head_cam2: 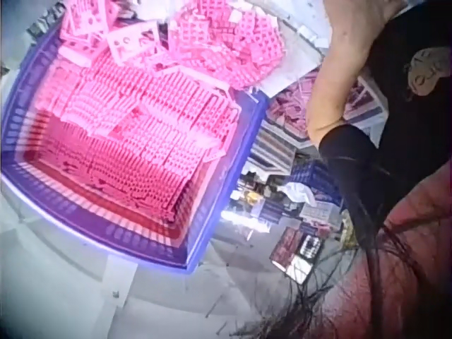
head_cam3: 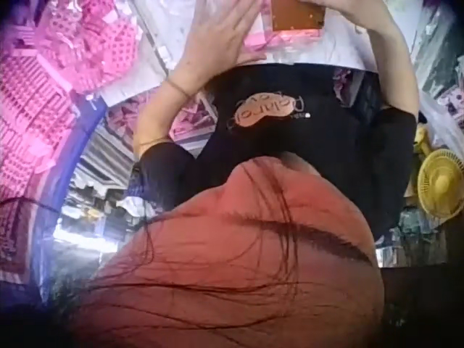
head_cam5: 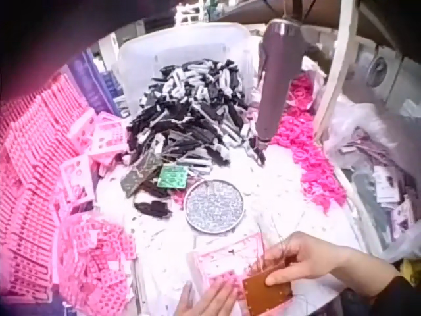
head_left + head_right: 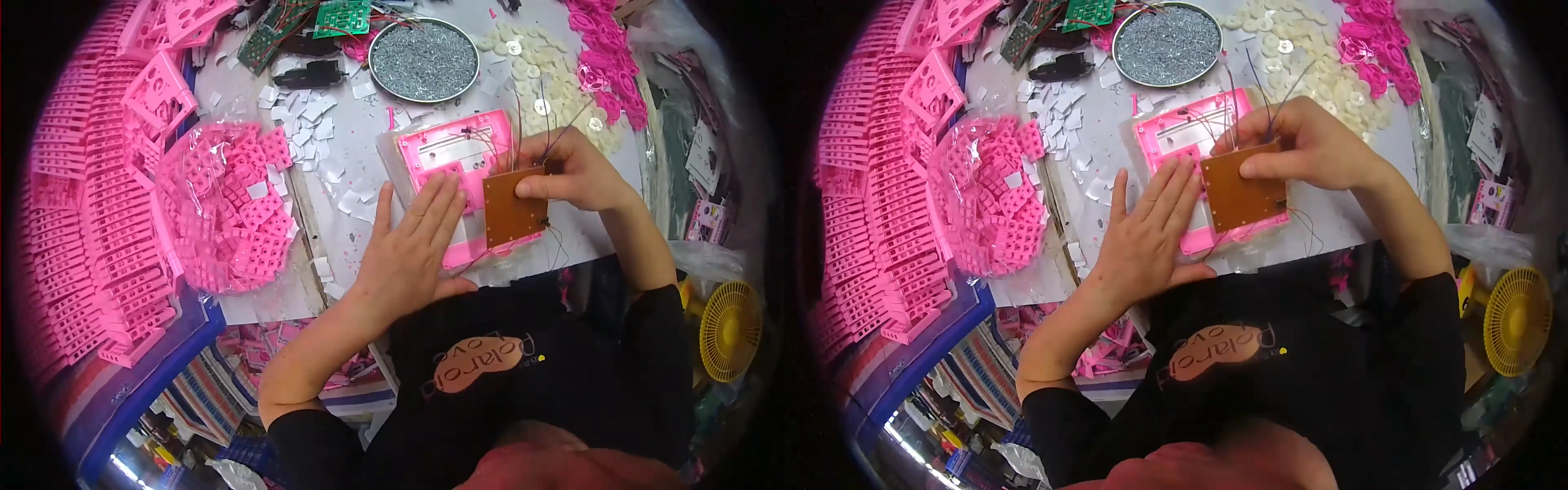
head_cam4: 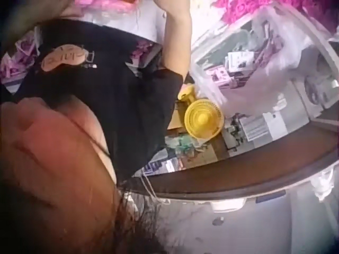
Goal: The recorder is assembling a pink plastic toy component by using a glue gun to attach wires and internal electronic parts to a plastic frame.
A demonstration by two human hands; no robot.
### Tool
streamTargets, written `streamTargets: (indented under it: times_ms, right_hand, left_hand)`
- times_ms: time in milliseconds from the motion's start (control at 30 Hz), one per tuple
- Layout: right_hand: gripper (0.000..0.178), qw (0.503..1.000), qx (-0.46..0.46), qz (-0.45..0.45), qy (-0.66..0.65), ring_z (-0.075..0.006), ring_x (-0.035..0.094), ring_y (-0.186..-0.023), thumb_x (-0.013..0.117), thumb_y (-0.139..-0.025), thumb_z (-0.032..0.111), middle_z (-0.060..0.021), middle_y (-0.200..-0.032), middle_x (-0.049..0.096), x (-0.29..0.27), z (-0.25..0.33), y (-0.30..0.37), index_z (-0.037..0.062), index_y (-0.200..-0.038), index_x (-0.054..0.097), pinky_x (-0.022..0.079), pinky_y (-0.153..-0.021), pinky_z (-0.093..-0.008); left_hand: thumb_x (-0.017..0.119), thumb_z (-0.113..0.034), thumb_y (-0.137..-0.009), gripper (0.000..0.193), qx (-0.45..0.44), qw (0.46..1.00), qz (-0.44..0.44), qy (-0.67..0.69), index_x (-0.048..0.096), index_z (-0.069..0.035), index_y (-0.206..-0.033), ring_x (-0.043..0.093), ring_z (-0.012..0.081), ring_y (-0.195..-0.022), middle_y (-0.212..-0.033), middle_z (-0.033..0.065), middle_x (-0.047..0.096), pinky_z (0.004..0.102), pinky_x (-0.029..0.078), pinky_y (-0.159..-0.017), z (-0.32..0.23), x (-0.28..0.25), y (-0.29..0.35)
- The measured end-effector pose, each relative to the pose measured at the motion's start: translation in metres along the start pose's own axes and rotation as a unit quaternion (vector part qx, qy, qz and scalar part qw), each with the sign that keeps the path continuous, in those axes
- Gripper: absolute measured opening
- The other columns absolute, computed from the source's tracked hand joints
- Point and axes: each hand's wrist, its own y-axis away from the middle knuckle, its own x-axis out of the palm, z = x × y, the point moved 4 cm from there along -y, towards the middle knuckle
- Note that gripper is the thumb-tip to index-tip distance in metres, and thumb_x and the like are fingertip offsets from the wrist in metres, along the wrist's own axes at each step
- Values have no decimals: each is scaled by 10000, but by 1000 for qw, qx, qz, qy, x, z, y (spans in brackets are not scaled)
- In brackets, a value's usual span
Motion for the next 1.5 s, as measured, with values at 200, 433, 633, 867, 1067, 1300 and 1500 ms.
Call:
streamTargets:
  times_ms: [200, 433, 633, 867, 1067, 1300, 1500]
  right_hand:
    - [296, 999, 26, 4, -33, -116, 656, -1009, 736, -890, 79, -76, -1071, 732, 3, 0, 2, -34, -1160, 697, 512, -915, -291]
    - [302, 1000, 11, -17, -15, -114, 659, -1000, 732, -885, 60, -78, -1058, 738, 5, 0, -1, -34, -1170, 693, 513, -920, -294]
    - [311, 1000, 1, -24, 18, -106, 666, -957, 729, -888, 98, -62, -1032, 739, 4, -1, -3, -17, -1175, 698, 527, -878, -283]
    - [304, 997, -43, -5, 61, -117, 668, -927, 721, -885, 108, -79, -1018, 740, 10, 2, -12, -33, -1154, 700, 533, -836, -284]
    - [303, 995, -41, 1, 89, -121, 668, -887, 699, -895, 105, -80, -1003, 742, 22, -6, -43, -30, -1166, 696, 534, -814, -288]
    - [282, 966, -21, -35, 256, -142, 678, -823, 687, -911, 106, -156, -933, 730, 41, -1, -56, 14, -1177, 702, 539, -759, -320]
    - [521, 887, -76, -79, 449, -358, 654, -985, 747, -824, 187, -135, -1095, 698, 54, 6, -51, 74, -1307, 586, 531, -816, -439]
  left_hand:
    - [677, -722, -710, 1065, 4, 1000, -16, -13, 446, -20, -1477, 220, 273, -1543, -1646, 142, 277, 696, 149, -1147, -1, 1, -4]
    - [715, -700, -704, 1024, -2, 1000, -3, -9, 470, -54, -1460, 222, 295, -1538, -1645, 163, 265, 727, 169, -1116, 1, -1, -7]
    - [788, -617, -700, 1002, -11, 999, -36, -3, 457, -69, -1471, 261, 325, -1520, -1635, 183, 275, 701, 181, -1131, 1, 2, 2]
    - [784, -258, -800, 741, -77, 972, -205, 81, 484, -11, -1431, 388, 425, -1428, -1526, 267, 413, 572, 263, -1166, 21, -28, 21]
    - [674, -13, -794, 574, -140, 924, -313, 169, 555, 16, -1355, 538, 379, -1303, -1370, 222, 580, 444, 398, -1107, 25, -23, 53]
    - [684, -8, -790, 555, -134, 926, -310, 170, 569, 9, -1332, 560, 383, -1259, -1342, 212, 593, 453, 415, -1080, 22, -13, 57]
    - [756, -143, -783, 528, -43, 971, -226, 72, 611, -19, -1275, 557, 339, -1280, -1315, 168, 608, 523, 355, -1105, 3, -1, 35]
